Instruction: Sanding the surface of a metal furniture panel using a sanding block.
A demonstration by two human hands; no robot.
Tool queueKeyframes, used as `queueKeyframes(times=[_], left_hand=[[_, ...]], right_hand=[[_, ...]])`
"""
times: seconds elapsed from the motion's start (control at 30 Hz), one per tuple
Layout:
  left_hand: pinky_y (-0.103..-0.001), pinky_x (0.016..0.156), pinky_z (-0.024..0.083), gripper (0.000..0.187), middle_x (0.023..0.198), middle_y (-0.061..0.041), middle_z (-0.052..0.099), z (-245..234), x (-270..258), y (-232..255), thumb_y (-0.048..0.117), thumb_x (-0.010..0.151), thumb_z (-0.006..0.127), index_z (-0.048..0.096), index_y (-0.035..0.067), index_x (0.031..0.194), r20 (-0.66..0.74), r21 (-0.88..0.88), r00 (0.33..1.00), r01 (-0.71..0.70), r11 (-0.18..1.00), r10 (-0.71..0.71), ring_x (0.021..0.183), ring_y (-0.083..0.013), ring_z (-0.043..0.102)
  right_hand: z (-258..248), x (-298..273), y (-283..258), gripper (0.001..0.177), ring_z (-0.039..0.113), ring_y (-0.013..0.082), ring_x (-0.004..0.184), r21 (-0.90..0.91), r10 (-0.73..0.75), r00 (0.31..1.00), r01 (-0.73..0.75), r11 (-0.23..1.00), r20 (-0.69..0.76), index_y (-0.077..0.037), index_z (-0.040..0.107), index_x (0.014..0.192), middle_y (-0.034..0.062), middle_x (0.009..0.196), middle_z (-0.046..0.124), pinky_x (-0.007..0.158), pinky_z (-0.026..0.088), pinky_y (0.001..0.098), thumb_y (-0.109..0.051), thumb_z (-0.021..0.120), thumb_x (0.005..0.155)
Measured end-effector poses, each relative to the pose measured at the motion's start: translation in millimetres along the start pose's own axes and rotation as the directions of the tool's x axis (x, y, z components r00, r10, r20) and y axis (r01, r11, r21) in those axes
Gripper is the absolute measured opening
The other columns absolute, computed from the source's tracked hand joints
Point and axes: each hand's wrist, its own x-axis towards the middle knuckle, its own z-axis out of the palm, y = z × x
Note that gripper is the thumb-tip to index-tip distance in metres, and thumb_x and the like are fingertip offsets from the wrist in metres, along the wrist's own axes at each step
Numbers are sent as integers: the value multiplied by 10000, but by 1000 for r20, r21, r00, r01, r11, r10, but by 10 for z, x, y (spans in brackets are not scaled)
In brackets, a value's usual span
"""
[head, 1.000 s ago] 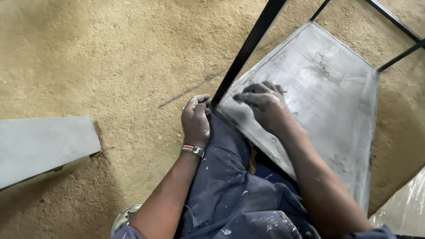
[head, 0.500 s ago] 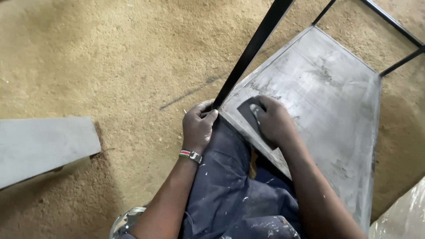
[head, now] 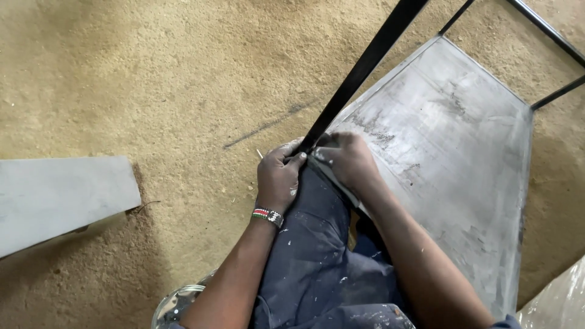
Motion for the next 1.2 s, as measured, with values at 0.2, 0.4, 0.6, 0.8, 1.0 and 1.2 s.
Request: queueKeyframes(times=[0.2,0.4,0.6,0.8,1.0,1.2], left_hand=[[-492,1186,654,371,1319,-103,915,20,-17,98,225,1030,879,910,205,1399,-10,-3,1000,11,1000,-11,1356,-373,804],[-554,1195,641,370,1325,-187,897,-67,-84,270,218,1037,862,906,165,1401,-9,-3,1000,19,1000,-19,1376,-440,787],[-543,1218,630,385,1331,-174,895,-8,-35,114,220,1033,867,902,192,1416,2,4,1000,26,1000,-26,1393,-430,775],[-507,1214,635,374,1345,-107,905,-8,-62,175,231,1050,855,900,221,1421,3,-10,1000,9,1000,-9,1387,-381,788],[-508,1208,636,371,1371,-100,904,0,-46,127,209,1051,844,899,215,1418,-6,-18,1000,-18,1000,17,1390,-382,782],[-493,1209,634,363,1375,-71,903,20,-35,105,221,1058,847,901,225,1417,-24,-20,999,-38,999,37,1386,-351,784]], right_hand=[[30,22,45,254,878,372,1135,87,-104,994,108,990,-42,-185,936,1093,121,1034,908,1008,636,491,-323,892,884],[79,538,479,316,871,361,1150,48,-107,981,116,992,-159,-166,907,1173,115,1062,899,974,636,521,-354,946,923],[-45,23,195,255,870,378,980,52,-299,954,299,953,-14,9,910,1033,237,892,874,902,630,540,-224,886,933],[3,342,350,267,869,314,1080,46,-151,988,152,987,-28,-191,925,1127,63,991,885,955,625,464,-362,940,923],[58,556,428,258,841,327,953,24,-175,983,177,984,-59,-152,881,1010,95,870,806,849,601,447,-367,956,891],[55,662,489,270,793,307,844,37,-195,979,197,980,-59,-141,871,930,114,793,764,781,577,416,-369,995,855]])
